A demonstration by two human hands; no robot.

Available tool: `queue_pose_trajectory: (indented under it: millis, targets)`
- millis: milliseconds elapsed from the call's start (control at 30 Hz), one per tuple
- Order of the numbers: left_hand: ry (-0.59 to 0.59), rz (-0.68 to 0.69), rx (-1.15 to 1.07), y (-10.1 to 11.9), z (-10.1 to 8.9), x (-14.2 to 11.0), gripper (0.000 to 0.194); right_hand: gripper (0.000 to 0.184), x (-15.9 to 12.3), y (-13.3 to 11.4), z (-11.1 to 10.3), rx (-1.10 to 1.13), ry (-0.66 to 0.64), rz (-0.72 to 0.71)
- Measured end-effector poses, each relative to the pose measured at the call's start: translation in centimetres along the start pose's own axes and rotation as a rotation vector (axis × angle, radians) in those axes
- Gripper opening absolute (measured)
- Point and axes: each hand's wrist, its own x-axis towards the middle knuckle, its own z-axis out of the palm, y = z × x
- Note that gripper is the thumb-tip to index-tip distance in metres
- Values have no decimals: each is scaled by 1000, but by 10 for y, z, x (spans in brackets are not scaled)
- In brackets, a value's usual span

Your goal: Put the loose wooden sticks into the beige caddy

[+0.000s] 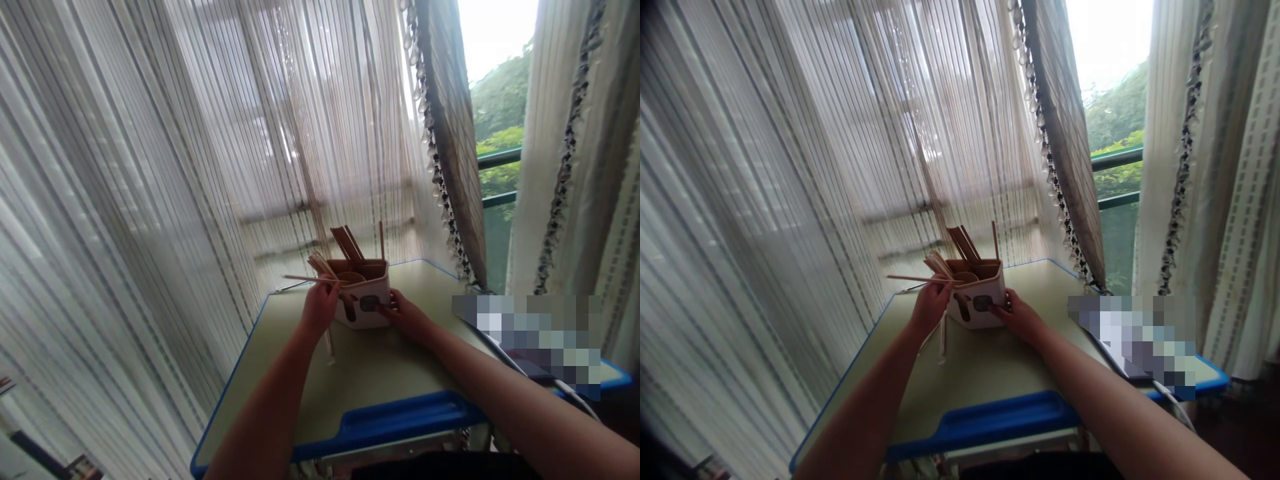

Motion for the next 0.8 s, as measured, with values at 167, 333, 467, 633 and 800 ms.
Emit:
queue_pose_trajectory:
  millis: [167,333,467,633,800]
  targets:
    - [-20,24,60,1,-1,3,21,47,4,5,-1,-29,-15,-24]
    - [8,-38,256,7,-8,2,17,49,4,7,0,-67,-64,-60]
    - [35,-130,496,17,-10,0,22,45,-4,-3,-1,-216,-25,-127]
    - [17,-178,702,28,-10,-4,30,44,-12,-13,-1,-362,32,-153]
    - [-18,-66,728,30,-13,-8,33,47,-14,-16,0,-387,32,-142]
